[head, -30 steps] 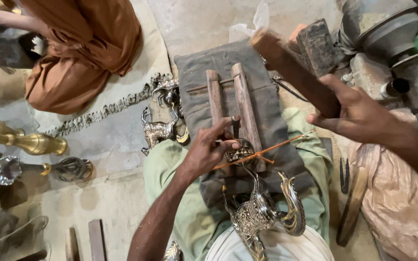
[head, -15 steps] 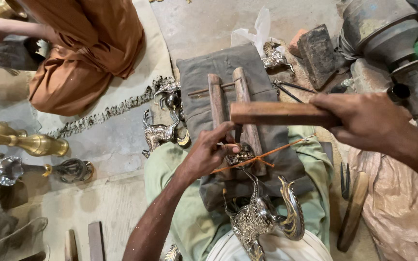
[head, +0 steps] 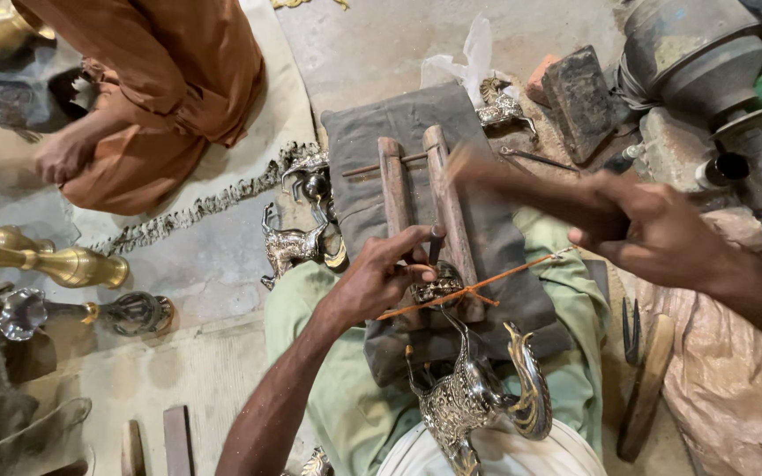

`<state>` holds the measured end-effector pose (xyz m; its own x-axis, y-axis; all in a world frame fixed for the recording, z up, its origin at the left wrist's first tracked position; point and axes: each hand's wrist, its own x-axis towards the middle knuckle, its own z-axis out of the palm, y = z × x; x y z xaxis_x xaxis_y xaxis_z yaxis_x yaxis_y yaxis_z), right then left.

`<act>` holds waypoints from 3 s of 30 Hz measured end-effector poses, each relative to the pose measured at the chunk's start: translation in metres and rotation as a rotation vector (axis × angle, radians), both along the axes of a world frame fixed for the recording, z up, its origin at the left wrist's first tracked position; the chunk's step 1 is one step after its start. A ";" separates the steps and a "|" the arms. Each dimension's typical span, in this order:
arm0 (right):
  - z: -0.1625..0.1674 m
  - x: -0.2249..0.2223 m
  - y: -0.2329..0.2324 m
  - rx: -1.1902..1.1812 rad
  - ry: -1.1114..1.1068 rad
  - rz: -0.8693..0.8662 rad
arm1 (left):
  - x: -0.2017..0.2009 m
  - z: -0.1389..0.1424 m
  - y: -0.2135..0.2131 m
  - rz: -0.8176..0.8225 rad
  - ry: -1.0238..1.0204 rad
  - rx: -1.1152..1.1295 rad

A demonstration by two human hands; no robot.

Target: The person sits on the floor with an ornate metal animal figurine resting on a cushioned pad on their lap. They hold a small punch against the figurine's surface and repeatedly strike it with a wooden mallet, repositioning the punch to work different spots, and briefly lift and turn the figurine near the end.

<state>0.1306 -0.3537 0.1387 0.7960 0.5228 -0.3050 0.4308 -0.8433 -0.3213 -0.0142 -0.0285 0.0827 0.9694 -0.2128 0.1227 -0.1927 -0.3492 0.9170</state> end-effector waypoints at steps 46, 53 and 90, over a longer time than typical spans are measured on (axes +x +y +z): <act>-0.037 -0.022 -0.023 0.330 0.047 -0.179 | 0.024 0.006 0.006 -0.137 0.104 0.115; -0.032 -0.026 -0.017 0.172 -0.069 0.030 | 0.021 0.018 -0.007 -0.080 0.113 0.079; -0.069 -0.039 -0.050 0.406 -0.110 -0.197 | 0.023 0.028 -0.015 -0.175 -0.005 0.195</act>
